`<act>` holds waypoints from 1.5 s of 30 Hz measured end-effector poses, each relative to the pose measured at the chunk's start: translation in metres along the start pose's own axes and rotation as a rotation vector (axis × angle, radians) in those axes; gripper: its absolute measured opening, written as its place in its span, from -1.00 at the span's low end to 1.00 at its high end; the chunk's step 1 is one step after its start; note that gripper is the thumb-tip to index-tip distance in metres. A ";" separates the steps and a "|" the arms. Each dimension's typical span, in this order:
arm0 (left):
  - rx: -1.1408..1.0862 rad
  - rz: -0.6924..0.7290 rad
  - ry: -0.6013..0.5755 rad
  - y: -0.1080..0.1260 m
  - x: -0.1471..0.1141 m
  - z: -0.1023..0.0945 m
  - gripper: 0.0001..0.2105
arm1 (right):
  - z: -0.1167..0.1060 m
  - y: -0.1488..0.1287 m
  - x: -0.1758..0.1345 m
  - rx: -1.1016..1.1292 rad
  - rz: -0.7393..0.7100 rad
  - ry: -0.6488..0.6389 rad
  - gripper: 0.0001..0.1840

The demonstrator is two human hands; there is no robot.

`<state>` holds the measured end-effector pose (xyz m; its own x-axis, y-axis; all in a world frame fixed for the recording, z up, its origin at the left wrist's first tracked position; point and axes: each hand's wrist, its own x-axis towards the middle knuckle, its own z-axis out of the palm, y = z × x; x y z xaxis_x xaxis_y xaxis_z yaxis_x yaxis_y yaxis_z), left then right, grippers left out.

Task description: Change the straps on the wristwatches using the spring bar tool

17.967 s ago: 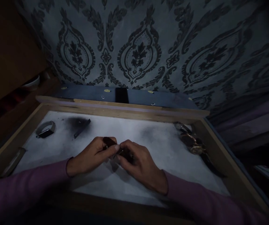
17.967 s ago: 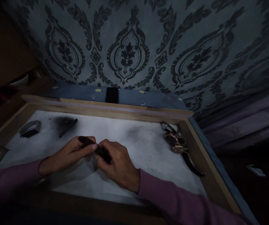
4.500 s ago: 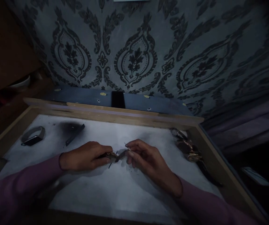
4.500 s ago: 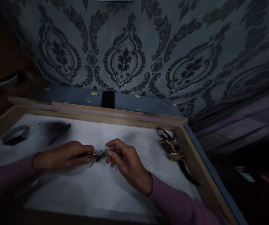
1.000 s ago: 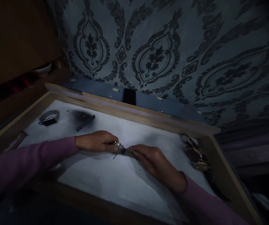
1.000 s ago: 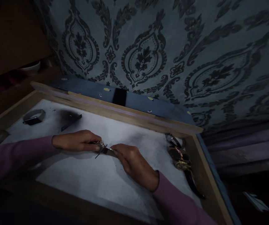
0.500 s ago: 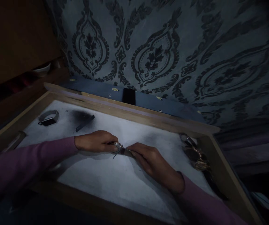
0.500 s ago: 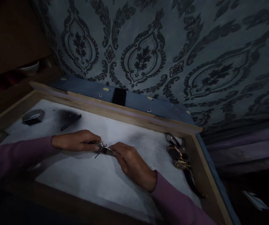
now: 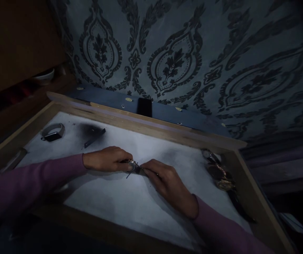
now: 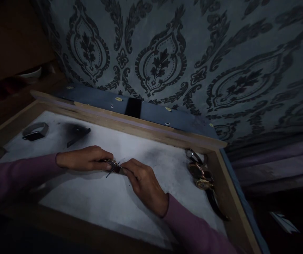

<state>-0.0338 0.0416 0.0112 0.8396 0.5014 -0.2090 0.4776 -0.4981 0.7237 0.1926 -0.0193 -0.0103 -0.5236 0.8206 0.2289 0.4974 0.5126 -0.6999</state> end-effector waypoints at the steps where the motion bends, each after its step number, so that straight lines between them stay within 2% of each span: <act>1: -0.001 0.002 0.002 0.000 0.000 0.000 -0.69 | 0.000 -0.001 0.000 0.012 -0.004 0.005 -0.75; 9: -0.009 -0.006 -0.008 -0.001 0.000 0.000 -0.68 | -0.001 0.001 -0.001 0.042 0.021 0.030 -0.71; 22: -0.015 -0.017 -0.012 0.002 0.000 -0.001 -0.69 | 0.001 0.003 0.000 0.030 0.011 0.021 -0.76; 30: -0.026 -0.014 -0.003 0.001 0.000 0.000 -0.70 | -0.001 0.000 -0.001 -0.130 0.051 -0.075 -0.80; 38: -0.062 -0.005 -0.006 0.001 0.000 -0.001 -0.69 | -0.001 0.002 -0.001 -0.334 0.064 0.003 -0.78; 45: -0.078 -0.007 0.004 0.000 0.001 0.000 -0.67 | 0.002 0.003 -0.001 -0.295 -0.025 0.040 -0.75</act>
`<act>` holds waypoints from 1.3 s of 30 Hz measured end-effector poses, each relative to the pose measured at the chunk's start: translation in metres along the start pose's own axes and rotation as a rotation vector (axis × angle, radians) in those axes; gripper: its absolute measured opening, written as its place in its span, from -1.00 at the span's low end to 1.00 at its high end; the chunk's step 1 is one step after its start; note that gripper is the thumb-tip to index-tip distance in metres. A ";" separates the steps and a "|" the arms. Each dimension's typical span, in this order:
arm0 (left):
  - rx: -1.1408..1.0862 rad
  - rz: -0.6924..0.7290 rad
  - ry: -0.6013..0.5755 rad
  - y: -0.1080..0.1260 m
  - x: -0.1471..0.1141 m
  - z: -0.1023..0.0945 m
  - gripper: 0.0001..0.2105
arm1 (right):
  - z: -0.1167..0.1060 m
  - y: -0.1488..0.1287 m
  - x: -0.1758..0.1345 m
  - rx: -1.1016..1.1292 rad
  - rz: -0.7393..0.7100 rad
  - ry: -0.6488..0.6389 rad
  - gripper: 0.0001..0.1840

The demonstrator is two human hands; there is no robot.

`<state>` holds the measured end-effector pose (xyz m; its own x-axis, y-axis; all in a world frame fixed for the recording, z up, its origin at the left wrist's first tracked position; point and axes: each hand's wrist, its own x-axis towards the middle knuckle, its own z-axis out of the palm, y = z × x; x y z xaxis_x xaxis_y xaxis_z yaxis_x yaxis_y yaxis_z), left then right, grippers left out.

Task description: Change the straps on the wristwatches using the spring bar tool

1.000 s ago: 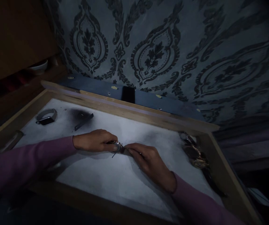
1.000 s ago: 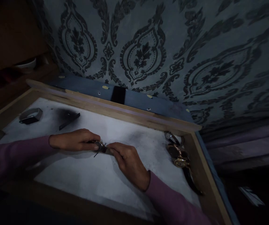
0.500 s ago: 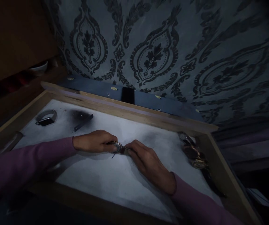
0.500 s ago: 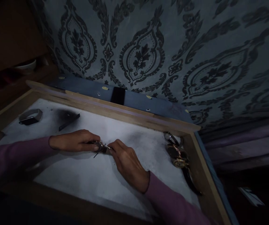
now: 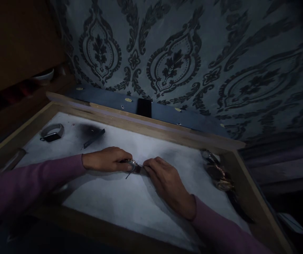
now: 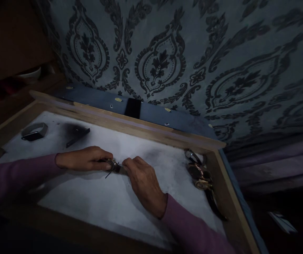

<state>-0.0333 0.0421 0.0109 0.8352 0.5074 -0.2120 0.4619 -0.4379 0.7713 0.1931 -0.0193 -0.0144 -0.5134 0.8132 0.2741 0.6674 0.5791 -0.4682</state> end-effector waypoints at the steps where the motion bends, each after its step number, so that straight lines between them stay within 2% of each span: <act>1: -0.006 0.000 0.003 0.000 0.000 0.000 -0.67 | 0.000 0.000 -0.001 0.004 0.000 0.005 -0.75; 10: -0.010 -0.012 0.036 -0.001 0.000 0.003 -0.68 | -0.002 -0.004 0.000 0.200 0.044 -0.030 -0.75; 19: -0.021 0.006 0.058 -0.002 -0.001 0.005 -0.68 | -0.004 -0.004 -0.001 0.241 0.094 -0.092 -0.84; 26: -0.012 0.003 0.062 -0.002 -0.002 0.006 -0.69 | -0.005 -0.002 0.001 0.256 0.028 -0.119 -0.75; 31: -0.009 -0.006 0.065 0.001 -0.002 0.006 -0.69 | -0.004 -0.002 0.000 0.248 0.021 -0.081 -0.73; 39: 0.006 -0.010 0.073 0.001 -0.002 0.007 -0.72 | -0.008 -0.004 0.003 0.273 0.040 -0.133 -0.75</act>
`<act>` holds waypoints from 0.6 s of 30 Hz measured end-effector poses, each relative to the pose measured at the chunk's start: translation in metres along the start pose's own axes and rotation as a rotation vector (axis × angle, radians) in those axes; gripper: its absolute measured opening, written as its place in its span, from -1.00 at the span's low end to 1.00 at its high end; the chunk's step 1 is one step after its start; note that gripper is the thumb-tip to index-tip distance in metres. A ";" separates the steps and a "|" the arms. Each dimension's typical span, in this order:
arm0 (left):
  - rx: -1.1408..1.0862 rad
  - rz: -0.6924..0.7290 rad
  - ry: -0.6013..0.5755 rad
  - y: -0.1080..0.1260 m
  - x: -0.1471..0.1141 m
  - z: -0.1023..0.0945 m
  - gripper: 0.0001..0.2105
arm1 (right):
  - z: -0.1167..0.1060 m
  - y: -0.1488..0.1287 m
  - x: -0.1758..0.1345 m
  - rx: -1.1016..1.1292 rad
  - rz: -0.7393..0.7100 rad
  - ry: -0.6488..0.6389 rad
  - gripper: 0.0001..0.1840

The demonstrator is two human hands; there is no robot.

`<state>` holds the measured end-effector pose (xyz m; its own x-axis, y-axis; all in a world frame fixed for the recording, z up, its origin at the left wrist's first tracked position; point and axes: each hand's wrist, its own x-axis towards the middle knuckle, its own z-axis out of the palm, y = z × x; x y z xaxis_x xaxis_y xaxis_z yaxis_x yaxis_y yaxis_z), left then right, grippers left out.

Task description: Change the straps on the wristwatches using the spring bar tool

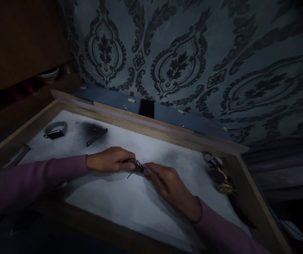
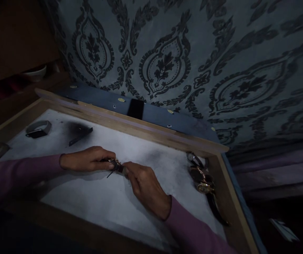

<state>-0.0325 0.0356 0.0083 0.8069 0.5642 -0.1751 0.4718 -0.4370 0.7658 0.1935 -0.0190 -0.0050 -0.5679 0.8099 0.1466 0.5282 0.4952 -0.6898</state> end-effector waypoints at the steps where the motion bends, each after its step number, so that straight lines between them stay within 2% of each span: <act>1: 0.001 0.000 -0.001 0.000 0.000 0.000 -0.73 | 0.000 0.000 0.000 0.001 0.005 -0.006 -0.75; 18: 0.040 0.023 0.016 0.000 0.000 0.001 -0.74 | -0.003 0.001 0.002 -0.001 0.016 -0.067 -0.68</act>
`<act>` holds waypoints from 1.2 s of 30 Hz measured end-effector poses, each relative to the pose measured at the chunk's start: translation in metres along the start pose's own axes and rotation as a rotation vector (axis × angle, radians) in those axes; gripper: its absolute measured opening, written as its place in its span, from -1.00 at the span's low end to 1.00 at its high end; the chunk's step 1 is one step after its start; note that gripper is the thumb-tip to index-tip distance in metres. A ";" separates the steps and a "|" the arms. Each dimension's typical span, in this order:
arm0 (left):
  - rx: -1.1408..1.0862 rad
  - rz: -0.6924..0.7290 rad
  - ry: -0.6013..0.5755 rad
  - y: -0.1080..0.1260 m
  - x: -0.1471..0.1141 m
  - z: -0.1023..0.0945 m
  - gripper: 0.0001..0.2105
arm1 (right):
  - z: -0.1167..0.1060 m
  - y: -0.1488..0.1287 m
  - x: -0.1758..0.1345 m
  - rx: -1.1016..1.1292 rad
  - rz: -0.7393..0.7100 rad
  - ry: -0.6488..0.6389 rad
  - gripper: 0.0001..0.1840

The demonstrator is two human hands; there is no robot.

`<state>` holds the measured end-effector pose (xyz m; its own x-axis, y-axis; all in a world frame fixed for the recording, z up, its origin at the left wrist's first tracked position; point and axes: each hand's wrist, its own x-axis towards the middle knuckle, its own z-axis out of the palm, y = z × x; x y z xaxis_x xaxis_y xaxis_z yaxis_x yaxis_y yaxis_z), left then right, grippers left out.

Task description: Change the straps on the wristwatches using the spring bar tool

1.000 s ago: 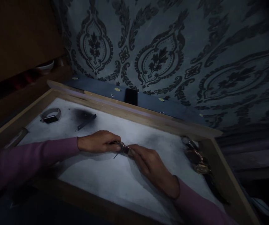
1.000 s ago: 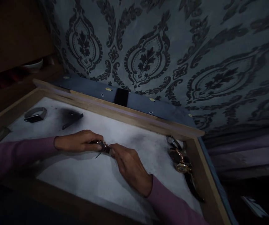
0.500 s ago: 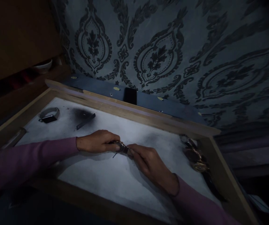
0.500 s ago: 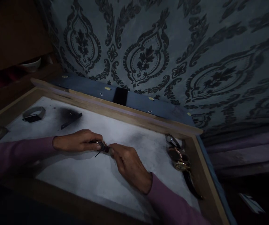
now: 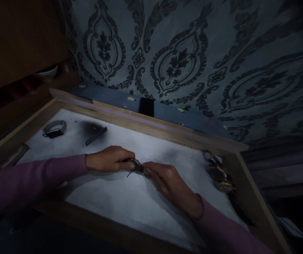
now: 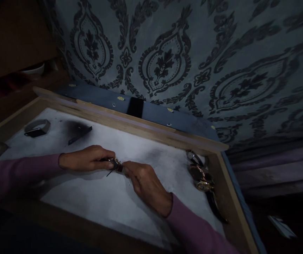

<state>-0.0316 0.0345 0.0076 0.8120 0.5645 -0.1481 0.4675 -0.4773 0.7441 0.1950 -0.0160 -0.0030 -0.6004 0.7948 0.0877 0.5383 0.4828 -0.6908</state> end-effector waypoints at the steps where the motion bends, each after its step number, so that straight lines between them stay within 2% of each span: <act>1: 0.002 0.000 -0.002 0.000 0.000 0.000 -0.74 | 0.000 0.001 0.000 -0.002 -0.003 0.001 -0.66; 9: 0.028 -0.021 -0.014 0.002 -0.001 -0.001 -0.75 | 0.002 0.004 0.000 -0.009 -0.002 0.000 -0.61; 23: 0.112 -0.001 0.016 0.001 -0.001 0.003 -0.74 | 0.007 0.003 -0.002 -0.105 0.057 -0.004 -0.65; 28: 0.177 -0.003 0.026 0.003 -0.003 0.006 -0.75 | 0.009 0.002 -0.002 -0.054 0.071 0.009 -0.64; 36: 0.202 -0.056 0.011 0.007 -0.003 0.006 -0.77 | 0.011 0.004 -0.006 -0.214 -0.014 -0.004 -0.69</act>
<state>-0.0287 0.0252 0.0096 0.7794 0.6007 -0.1779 0.5735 -0.5698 0.5885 0.1938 -0.0228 -0.0143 -0.6108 0.7863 0.0934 0.6429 0.5614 -0.5211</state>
